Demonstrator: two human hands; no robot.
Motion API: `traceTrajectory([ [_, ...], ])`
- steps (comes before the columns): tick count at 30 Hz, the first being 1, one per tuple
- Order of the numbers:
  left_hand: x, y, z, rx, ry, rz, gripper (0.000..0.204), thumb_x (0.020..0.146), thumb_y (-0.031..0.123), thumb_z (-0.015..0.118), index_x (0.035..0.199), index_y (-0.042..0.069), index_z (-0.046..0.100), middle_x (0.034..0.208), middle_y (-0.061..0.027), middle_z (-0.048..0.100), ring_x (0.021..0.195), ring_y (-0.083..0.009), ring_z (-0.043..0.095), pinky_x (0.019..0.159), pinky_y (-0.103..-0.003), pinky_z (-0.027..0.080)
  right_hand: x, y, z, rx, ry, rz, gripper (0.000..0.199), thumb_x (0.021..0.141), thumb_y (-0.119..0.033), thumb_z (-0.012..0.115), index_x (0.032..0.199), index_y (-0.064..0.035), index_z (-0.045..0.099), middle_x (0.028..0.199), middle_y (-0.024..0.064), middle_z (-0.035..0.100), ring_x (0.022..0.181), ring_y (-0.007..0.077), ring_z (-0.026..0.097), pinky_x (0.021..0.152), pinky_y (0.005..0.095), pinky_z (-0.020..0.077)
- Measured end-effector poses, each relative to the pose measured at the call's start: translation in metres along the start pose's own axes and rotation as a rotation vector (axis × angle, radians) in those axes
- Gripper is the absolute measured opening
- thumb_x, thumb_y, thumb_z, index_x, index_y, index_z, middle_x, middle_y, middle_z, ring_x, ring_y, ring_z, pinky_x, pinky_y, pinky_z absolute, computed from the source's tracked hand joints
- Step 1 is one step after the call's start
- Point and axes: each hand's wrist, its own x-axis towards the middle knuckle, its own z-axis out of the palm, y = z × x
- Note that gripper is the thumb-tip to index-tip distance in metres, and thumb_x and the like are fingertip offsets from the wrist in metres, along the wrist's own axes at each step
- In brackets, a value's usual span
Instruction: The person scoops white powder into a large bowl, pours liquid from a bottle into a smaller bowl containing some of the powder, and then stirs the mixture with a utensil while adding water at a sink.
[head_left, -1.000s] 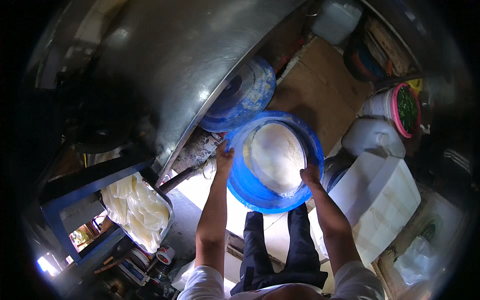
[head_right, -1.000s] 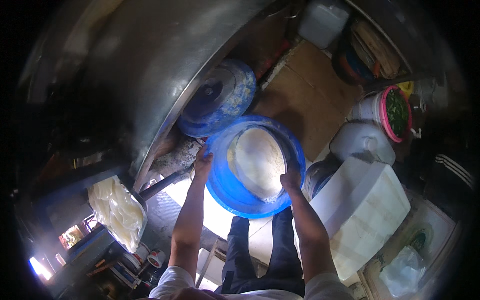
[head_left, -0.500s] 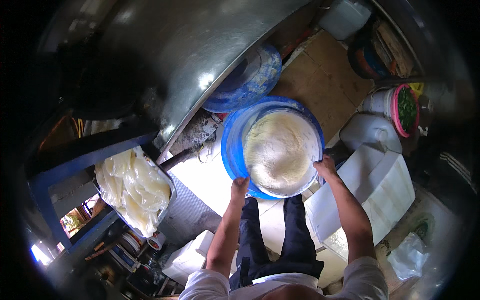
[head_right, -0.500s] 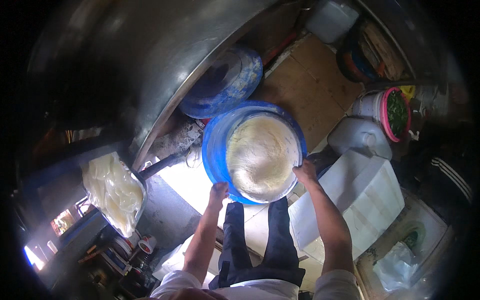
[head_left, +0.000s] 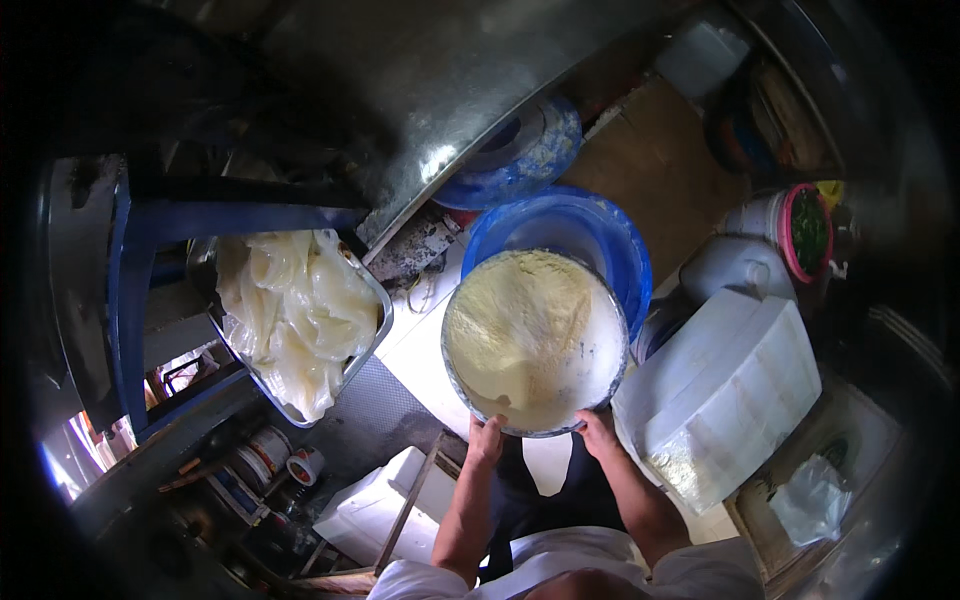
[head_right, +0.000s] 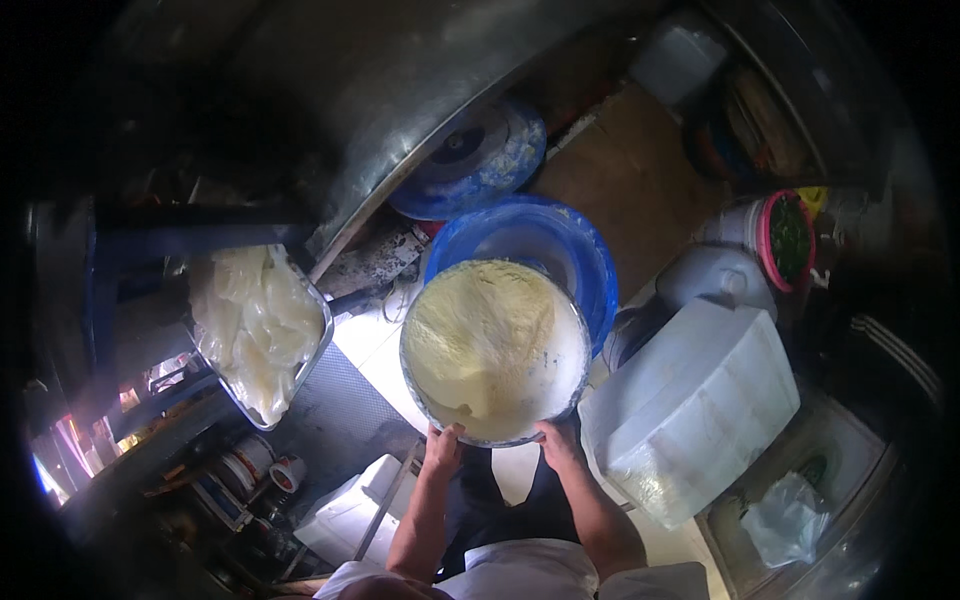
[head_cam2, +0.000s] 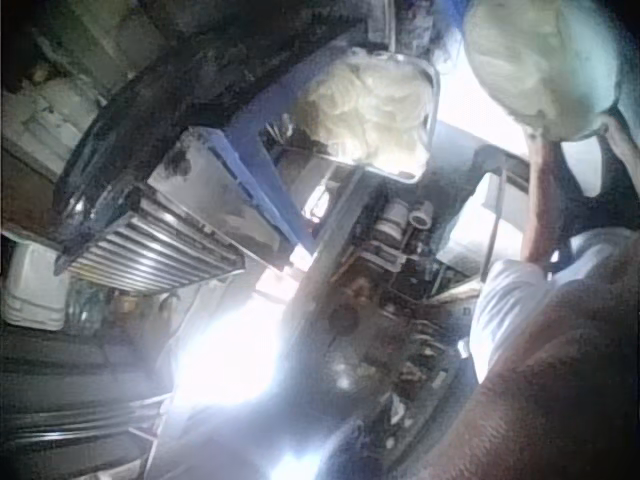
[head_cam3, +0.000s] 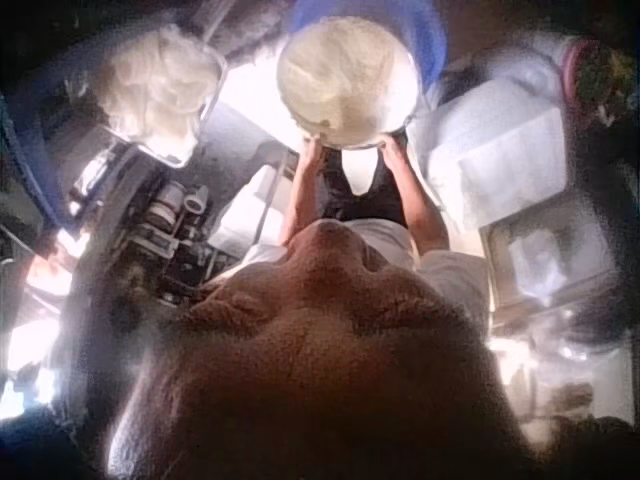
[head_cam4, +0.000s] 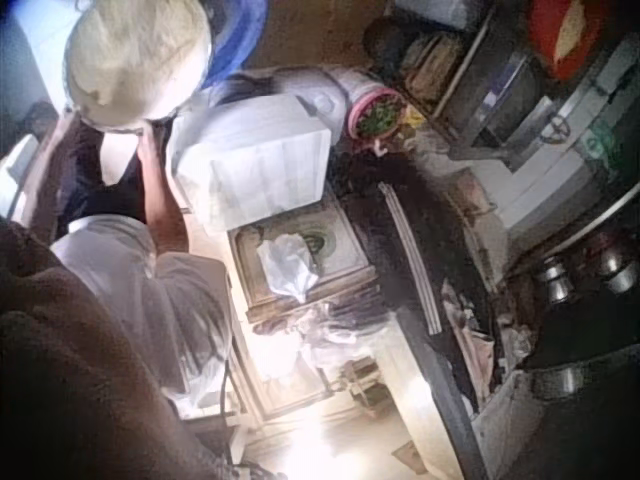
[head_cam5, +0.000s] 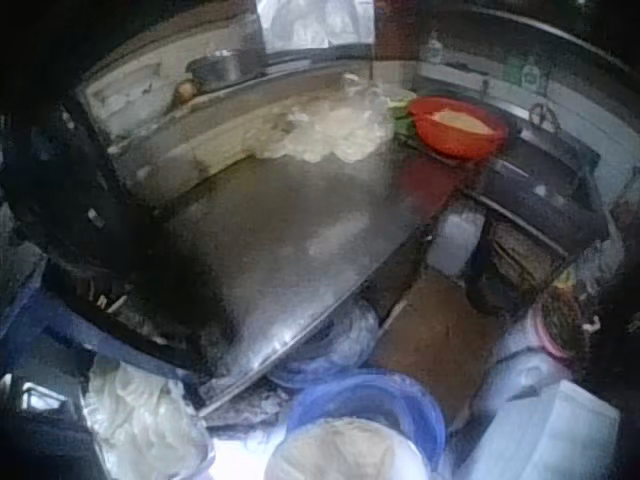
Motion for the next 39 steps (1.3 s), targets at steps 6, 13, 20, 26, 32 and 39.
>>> traceTrajectory([
  [6, -0.026, 0.005, -0.056, 0.502, 0.069, 0.154, 0.043, 0.074, 0.005, 0.053, 0.115, -0.001, 0.048, 0.102, -0.0061, 0.056, 0.091, -0.0162, 0.052, 0.08, -0.029, 0.043, -0.046, 0.044, 0.025, 0.198, -0.146, -0.015, 0.046, 0.074, 0.002, 0.058, 0.119, -0.0036, 0.049, 0.111, 0.0102, 0.058, 0.101, 0.0242, 0.058, 0.085, 0.0383, 0.049],
  [13, 0.021, 0.026, -0.016, 0.483, -0.092, 0.431, 0.03, 0.079, 0.006, 0.052, 0.108, -0.001, 0.05, 0.089, -0.0022, 0.054, 0.078, -0.0118, 0.049, 0.069, -0.027, 0.043, 0.014, 0.01, 0.035, 0.162, -0.175, -0.123, 0.034, 0.07, 0.003, 0.062, 0.103, -0.0046, 0.06, 0.099, 0.0081, 0.063, 0.087, 0.0192, 0.061, 0.073, 0.0281, 0.0484],
  [20, 0.041, 0.024, 0.001, 0.426, -0.13, 0.474, 0.029, 0.083, 0.012, 0.055, 0.107, -0.003, 0.053, 0.101, -0.0081, 0.056, 0.091, -0.0158, 0.05, 0.081, -0.032, 0.043, 0.03, -0.005, 0.034, 0.177, -0.018, -0.105, 0.022, 0.067, 0.004, 0.057, 0.086, -0.0055, 0.063, 0.07, 0.0111, 0.06, 0.062, 0.0204, 0.057, 0.053, 0.0331, 0.0439],
  [26, 0.048, 0.018, 0.012, 0.348, -0.12, 0.486, 0.015, 0.079, 0.008, 0.055, 0.093, 0.002, 0.053, 0.076, 0.0031, 0.05, 0.065, -0.0075, 0.042, 0.056, -0.023, 0.035, 0.049, 0.001, 0.015, 0.147, -0.115, -0.128, 0.026, 0.07, 0.005, 0.06, 0.094, -0.0055, 0.06, 0.084, 0.0031, 0.062, 0.074, 0.0208, 0.061, 0.063, 0.0317, 0.0486],
  [32, 0.001, 0.005, -0.025, 0.29, 0.158, 0.23, 0.031, 0.074, 0.005, 0.056, 0.104, 0.0, 0.052, 0.094, -0.0045, 0.057, 0.083, -0.0145, 0.052, 0.073, -0.028, 0.043, 0.009, 0.037, 0.003, 0.121, -0.144, 0.08, 0.041, 0.072, 0.001, 0.065, 0.111, -0.005, 0.055, 0.103, 0.0064, 0.061, 0.09, 0.0196, 0.059, 0.076, 0.0336, 0.0478],
  [39, -0.016, 0.003, -0.096, 0.412, 0.202, 0.299, 0.033, 0.071, 0.005, 0.056, 0.103, 0.002, 0.052, 0.094, -0.0043, 0.056, 0.084, -0.0161, 0.053, 0.076, -0.029, 0.043, 0.017, 0.078, 0.026, -0.021, -0.239, 0.253, 0.037, 0.074, 0.0, 0.065, 0.109, -0.007, 0.056, 0.099, 0.0051, 0.062, 0.088, 0.018, 0.06, 0.076, 0.0332, 0.0482],
])
